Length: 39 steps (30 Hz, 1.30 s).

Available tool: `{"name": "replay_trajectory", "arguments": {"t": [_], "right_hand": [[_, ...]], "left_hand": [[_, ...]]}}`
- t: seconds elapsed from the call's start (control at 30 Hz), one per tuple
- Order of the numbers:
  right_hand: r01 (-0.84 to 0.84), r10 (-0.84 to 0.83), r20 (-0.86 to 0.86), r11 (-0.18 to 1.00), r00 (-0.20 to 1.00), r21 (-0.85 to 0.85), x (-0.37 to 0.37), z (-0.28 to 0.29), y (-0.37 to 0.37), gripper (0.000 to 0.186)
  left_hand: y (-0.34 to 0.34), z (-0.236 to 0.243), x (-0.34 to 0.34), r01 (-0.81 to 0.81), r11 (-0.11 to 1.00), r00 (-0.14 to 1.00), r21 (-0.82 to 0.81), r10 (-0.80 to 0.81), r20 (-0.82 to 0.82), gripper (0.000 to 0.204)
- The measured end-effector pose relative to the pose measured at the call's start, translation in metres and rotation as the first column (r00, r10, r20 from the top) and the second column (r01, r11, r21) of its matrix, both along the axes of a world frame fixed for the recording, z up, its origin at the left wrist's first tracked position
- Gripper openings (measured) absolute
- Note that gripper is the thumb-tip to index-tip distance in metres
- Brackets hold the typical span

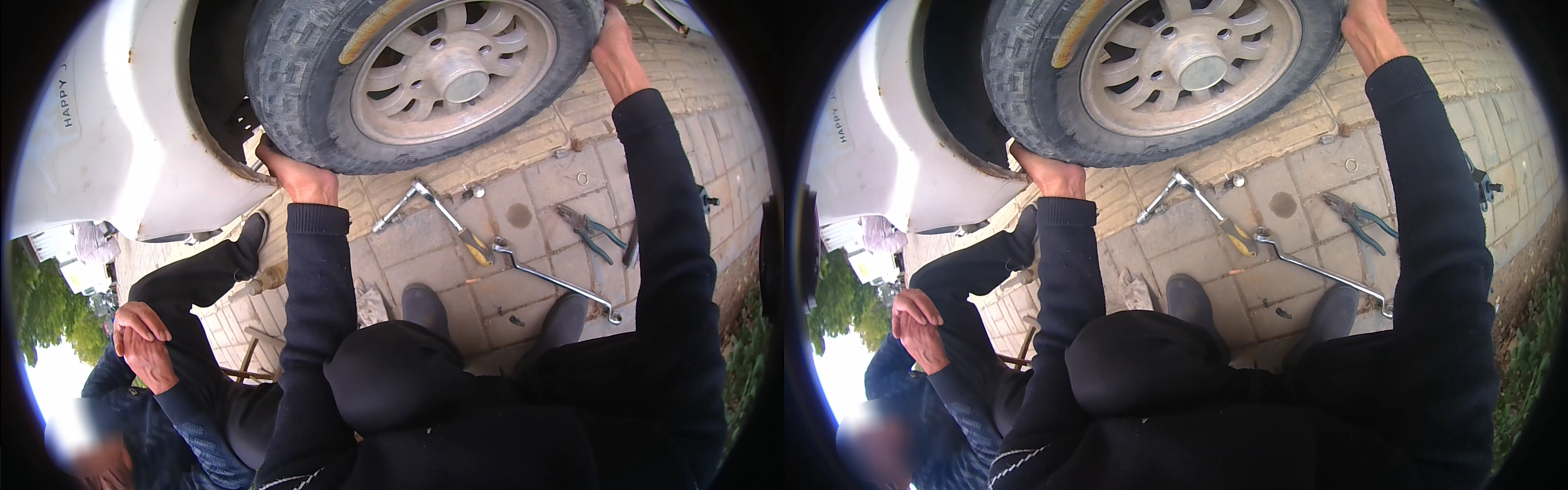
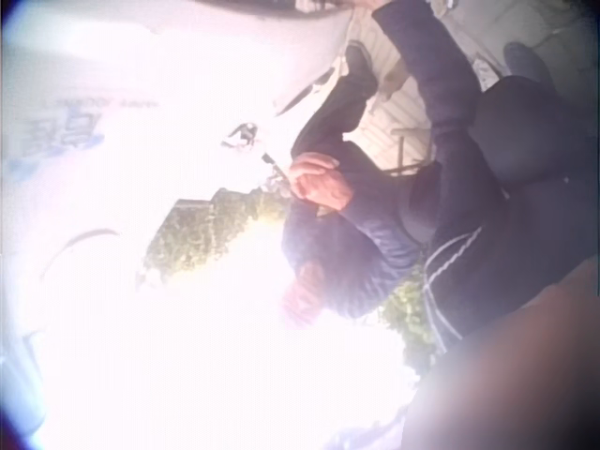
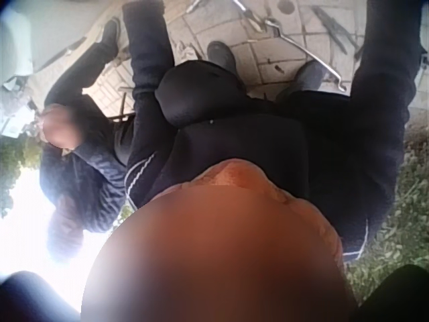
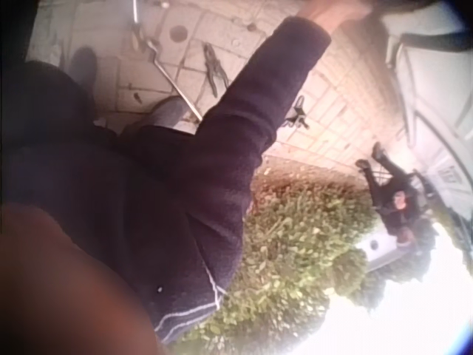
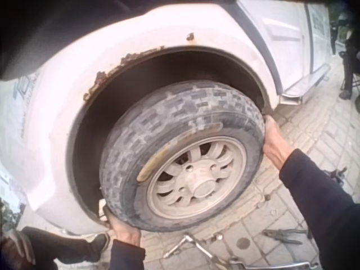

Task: The person works on a car wheel hub, using a screwdriver and pliers to adjust components. They lift and position a tire onto the hub, then remove it again to continue working on the hub with pliers and a wrench.

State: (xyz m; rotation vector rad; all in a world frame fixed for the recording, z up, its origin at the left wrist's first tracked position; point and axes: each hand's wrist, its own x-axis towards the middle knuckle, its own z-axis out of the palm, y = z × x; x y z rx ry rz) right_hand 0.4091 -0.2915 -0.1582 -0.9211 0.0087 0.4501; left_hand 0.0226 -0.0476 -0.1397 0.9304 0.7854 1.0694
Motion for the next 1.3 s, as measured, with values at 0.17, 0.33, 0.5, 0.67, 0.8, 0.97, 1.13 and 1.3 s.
{"name": "replay_trajectory", "arguments": {"t": [0.17, 0.33, 0.5, 0.67, 0.8, 0.97, 1.13, 1.3], "right_hand": [[-0.028, 0.028, -0.006, 0.999, 1.000, -0.016, -0.002, 0.003, 0.000, 0.047], [0.060, -0.054, -0.067, 0.993, 0.996, 0.099, 0.003, 0.000, 0.004, 0.048], [0.111, -0.101, -0.089, 0.988, 0.991, 0.106, 0.012, -0.002, 0.008, 0.048], [0.078, -0.073, -0.056, 0.993, 0.996, 0.084, 0.012, -0.004, 0.006, 0.047], [0.082, -0.076, -0.047, 0.985, 0.996, 0.149, 0.011, -0.010, 0.010, 0.045], [0.041, -0.020, -0.107, 0.979, 0.994, 0.202, 0.018, -0.013, 0.012, 0.042], [0.089, -0.071, -0.096, 0.976, 0.993, 0.199, 0.026, -0.016, 0.014, 0.042], [0.091, -0.080, -0.074, 0.984, 0.994, 0.152, 0.033, -0.018, 0.012, 0.041]], "left_hand": [[0.000, 0.001, -0.001, 0.010, 1.000, 1.000, -0.011, -0.010, -0.007, 0.063], [0.000, 0.001, -0.002, 0.032, 0.998, 0.999, 0.045, -0.032, 0.013, 0.062], [0.001, 0.000, -0.001, 0.035, 0.998, 0.999, 0.056, -0.036, 0.011, 0.062], [0.000, -0.001, -0.003, 0.035, 0.999, 0.999, 0.025, -0.036, 0.020, 0.063], [0.002, -0.005, -0.003, 0.022, 0.997, 0.999, 0.069, -0.024, 0.034, 0.063], [0.003, -0.008, 0.001, 0.019, 0.993, 1.000, 0.114, -0.019, -0.006, 0.061], [0.000, -0.002, 0.001, 0.053, 0.998, 0.999, 0.040, -0.053, -0.004, 0.057], [-0.003, -0.004, -0.003, 0.109, 0.994, 0.992, 0.016, -0.109, 0.067, 0.059]]}}
